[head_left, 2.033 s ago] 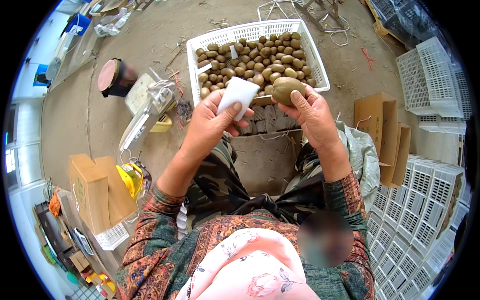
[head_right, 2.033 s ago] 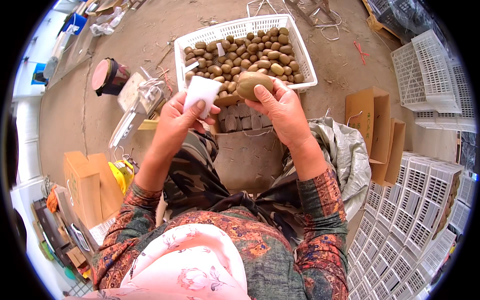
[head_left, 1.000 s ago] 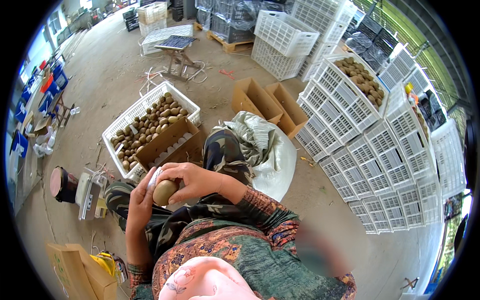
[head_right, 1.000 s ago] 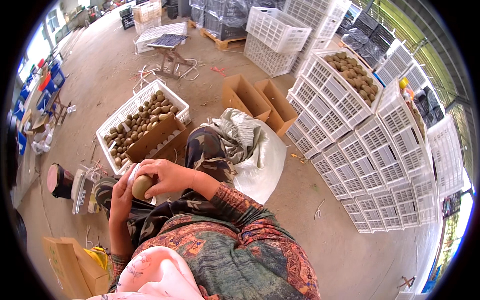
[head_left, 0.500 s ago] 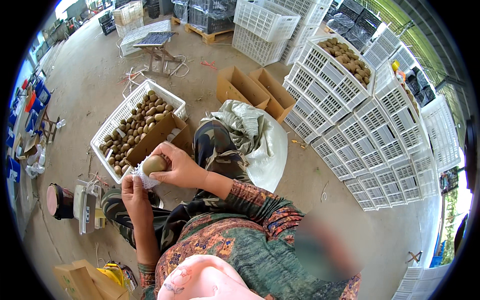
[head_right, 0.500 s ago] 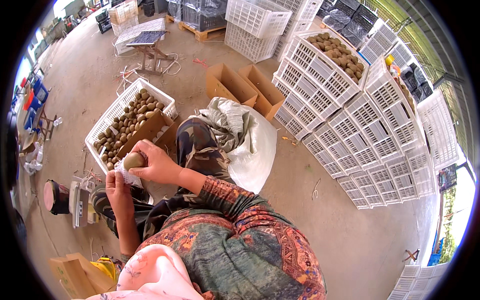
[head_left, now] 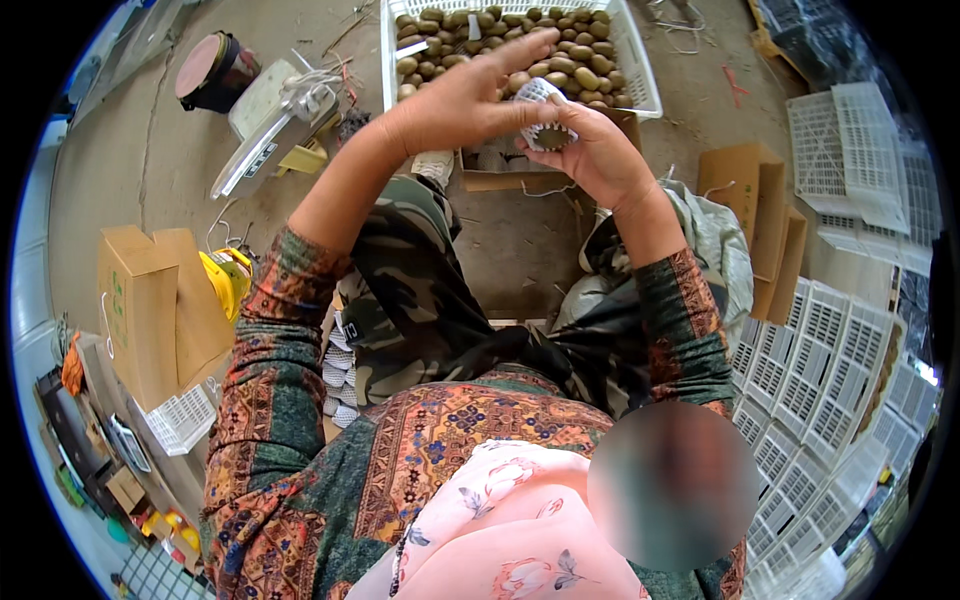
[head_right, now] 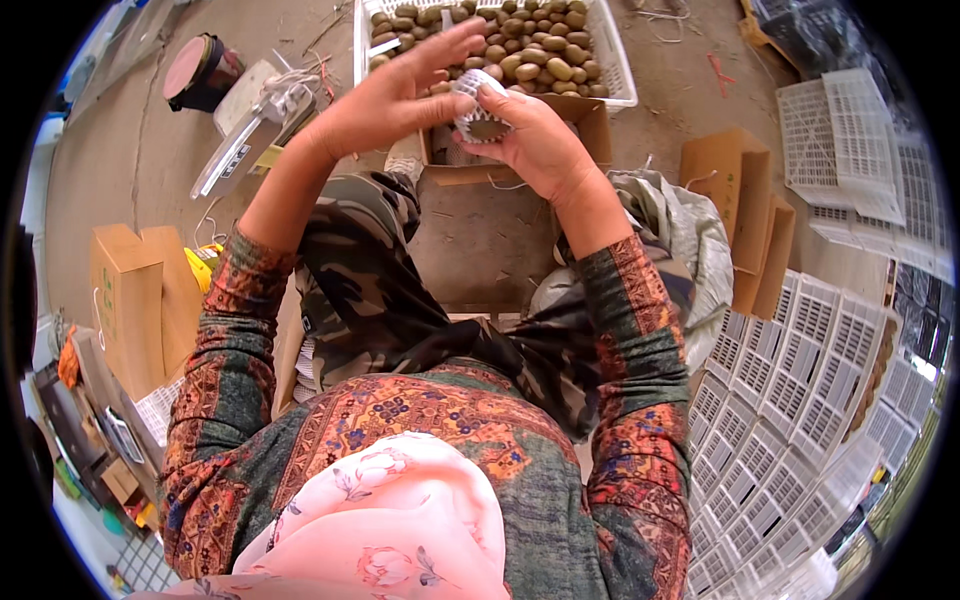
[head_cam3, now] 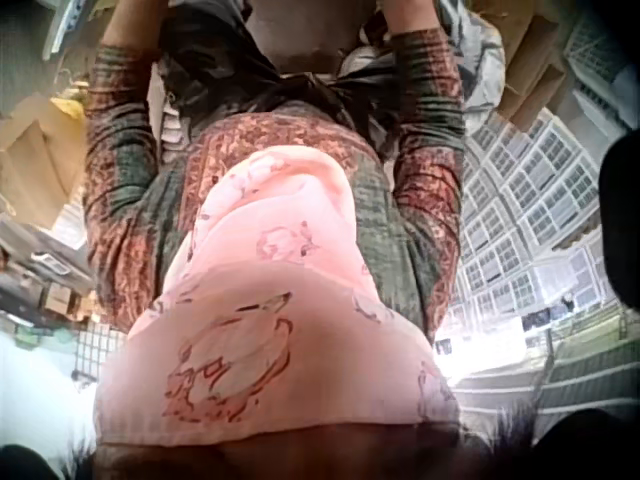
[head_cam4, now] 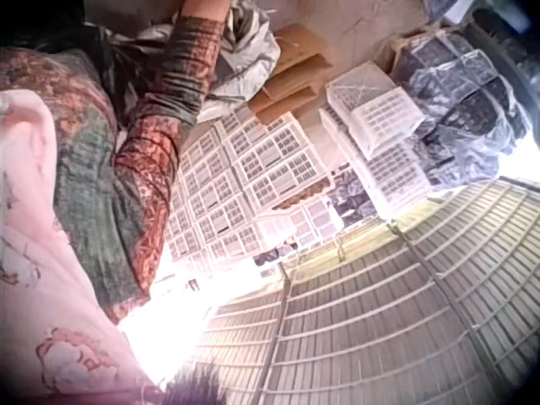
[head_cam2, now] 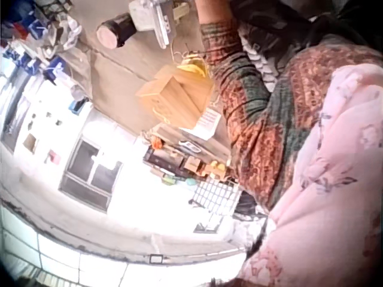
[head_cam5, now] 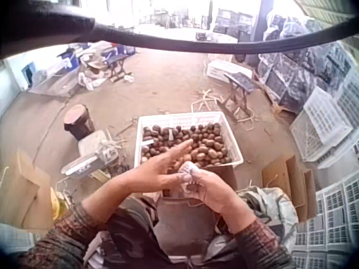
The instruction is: The person sits on the floor and repeatedly picks up kiwis from a white plastic basket. They wrap each kiwi individually in a white foam net and place it into a cardboard box. The process is repeated continuously throughout the clip.
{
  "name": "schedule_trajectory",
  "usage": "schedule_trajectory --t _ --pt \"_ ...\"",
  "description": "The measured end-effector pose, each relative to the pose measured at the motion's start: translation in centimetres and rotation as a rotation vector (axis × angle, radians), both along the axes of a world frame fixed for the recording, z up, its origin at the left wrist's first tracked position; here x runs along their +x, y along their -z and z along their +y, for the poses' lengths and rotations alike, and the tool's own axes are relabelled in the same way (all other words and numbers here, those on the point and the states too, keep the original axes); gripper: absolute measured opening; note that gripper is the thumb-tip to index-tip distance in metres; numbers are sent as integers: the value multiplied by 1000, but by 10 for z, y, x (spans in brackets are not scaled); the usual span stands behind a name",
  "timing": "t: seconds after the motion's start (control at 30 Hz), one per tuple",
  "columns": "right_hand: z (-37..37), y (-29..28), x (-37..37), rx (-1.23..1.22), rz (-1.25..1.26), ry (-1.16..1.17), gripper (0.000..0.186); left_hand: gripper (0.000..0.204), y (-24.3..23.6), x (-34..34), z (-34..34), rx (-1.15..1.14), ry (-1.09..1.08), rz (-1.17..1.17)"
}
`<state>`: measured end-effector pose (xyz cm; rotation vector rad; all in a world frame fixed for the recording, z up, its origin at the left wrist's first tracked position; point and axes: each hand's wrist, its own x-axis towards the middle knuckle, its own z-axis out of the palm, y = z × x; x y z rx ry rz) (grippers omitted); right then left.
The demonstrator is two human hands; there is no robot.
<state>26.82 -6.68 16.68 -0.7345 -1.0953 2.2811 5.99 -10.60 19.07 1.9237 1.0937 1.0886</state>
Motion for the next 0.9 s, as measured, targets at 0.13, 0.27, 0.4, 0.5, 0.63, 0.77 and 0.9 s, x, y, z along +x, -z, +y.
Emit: schedule_trajectory --t 0.13,0.27,0.4,0.5,0.63,0.77,0.9 --pt "54 98 -16 5 -797 -186 39 40 47 -54 54 -569 -255 -413" --pt "75 199 -64 -92 -897 -253 31 53 141 -104 70 -612 -373 -231" --pt "67 269 -98 141 -726 -93 44 46 191 -103 76 -645 -485 -396" --pt "80 306 -104 387 -903 -321 46 44 215 -113 85 -644 -466 -343" --pt "75 338 -92 604 -849 -321 51 42 224 -118 100 -716 -477 -406" --pt "71 326 -66 600 -955 -402 66 37 227 -165 98 -733 -718 -471" --pt "48 318 -73 484 -1064 -576 86 32 276 -198 94 -704 -1037 -491"
